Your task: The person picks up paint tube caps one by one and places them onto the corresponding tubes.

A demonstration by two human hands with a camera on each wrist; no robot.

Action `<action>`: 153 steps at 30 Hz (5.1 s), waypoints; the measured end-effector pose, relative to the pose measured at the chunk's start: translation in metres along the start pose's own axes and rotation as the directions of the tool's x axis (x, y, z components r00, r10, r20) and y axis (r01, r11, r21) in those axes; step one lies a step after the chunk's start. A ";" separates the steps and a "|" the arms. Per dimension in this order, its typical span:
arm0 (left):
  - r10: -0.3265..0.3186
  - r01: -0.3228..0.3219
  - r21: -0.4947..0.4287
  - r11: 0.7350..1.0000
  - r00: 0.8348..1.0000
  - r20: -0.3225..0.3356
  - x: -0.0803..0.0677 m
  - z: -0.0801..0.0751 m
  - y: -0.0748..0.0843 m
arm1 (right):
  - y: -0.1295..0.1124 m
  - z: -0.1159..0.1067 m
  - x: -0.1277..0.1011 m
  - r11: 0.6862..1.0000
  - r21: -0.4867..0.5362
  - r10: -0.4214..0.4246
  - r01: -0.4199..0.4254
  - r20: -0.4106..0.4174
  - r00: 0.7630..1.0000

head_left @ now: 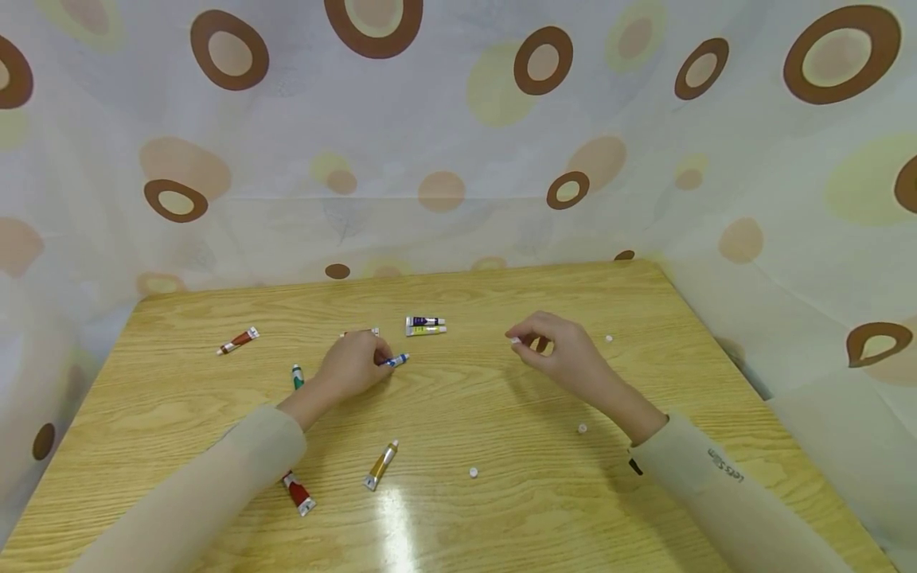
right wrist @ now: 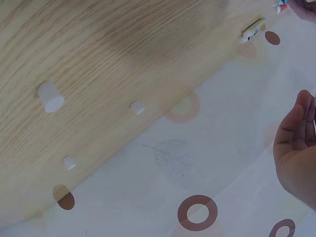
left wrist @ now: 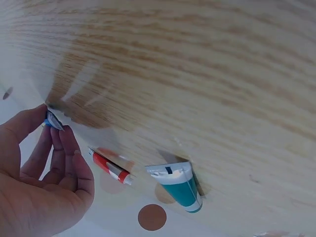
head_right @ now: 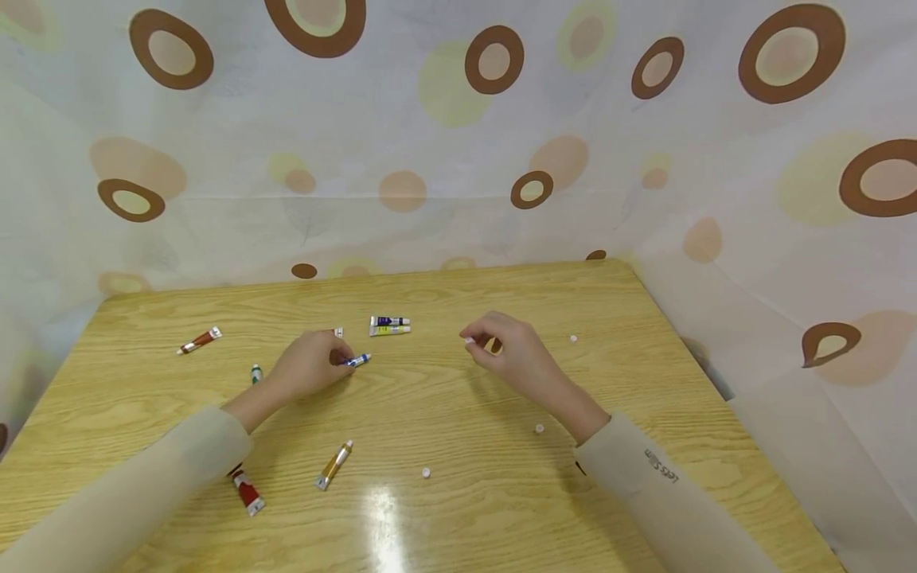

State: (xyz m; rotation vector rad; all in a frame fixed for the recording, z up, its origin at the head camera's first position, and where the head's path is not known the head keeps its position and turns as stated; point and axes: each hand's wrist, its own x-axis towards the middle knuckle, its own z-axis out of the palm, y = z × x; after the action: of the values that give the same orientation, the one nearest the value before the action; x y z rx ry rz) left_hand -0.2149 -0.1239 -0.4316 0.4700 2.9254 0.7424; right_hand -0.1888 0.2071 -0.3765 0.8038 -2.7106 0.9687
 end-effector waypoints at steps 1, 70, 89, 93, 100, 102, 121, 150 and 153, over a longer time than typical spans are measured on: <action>0.001 -0.001 0.000 1.000 1.000 -0.001 -0.001 -0.001 0.000 | 0.000 0.000 0.000 1.000 0.001 -0.002 0.002 -0.002 1.000; 0.439 -0.447 -0.004 0.894 0.880 -0.178 -0.045 -0.039 0.082 | -0.036 0.039 -0.009 0.960 0.233 -0.137 0.155 -0.094 0.986; 0.448 -0.456 -0.004 0.890 0.876 -0.181 -0.045 -0.036 0.086 | -0.039 0.043 -0.009 0.945 0.243 -0.198 0.221 -0.118 0.973; 0.454 -0.462 -0.007 0.887 0.873 -0.180 -0.045 -0.036 0.087 | -0.039 0.043 -0.009 0.945 0.237 -0.201 0.225 -0.121 0.972; 0.470 -0.474 0.025 0.880 0.863 -0.185 -0.046 -0.036 0.088 | -0.041 0.042 -0.010 0.951 0.251 -0.160 0.180 -0.098 0.982; 0.474 -0.477 0.034 0.878 0.860 -0.189 -0.046 -0.036 0.088 | -0.041 0.042 -0.010 0.953 0.256 -0.147 0.165 -0.089 0.985; 0.525 -0.526 0.064 0.848 0.816 -0.242 -0.046 -0.035 0.085 | -0.043 0.040 -0.009 0.952 0.282 -0.105 0.119 -0.062 0.992; 0.599 -0.596 0.112 0.795 0.745 -0.293 -0.046 -0.032 0.083 | -0.041 0.036 -0.008 0.948 0.268 -0.166 0.172 -0.046 0.985; 0.606 -0.602 0.115 0.790 0.740 -0.292 -0.046 -0.032 0.083 | -0.040 0.035 -0.008 0.947 0.270 -0.171 0.176 -0.042 0.984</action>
State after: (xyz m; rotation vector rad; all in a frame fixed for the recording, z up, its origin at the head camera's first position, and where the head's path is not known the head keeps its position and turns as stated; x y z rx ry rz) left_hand -0.1538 -0.0841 -0.3632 1.4906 3.0573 0.9292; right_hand -0.1592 0.1626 -0.3843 1.0542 -2.4702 1.3167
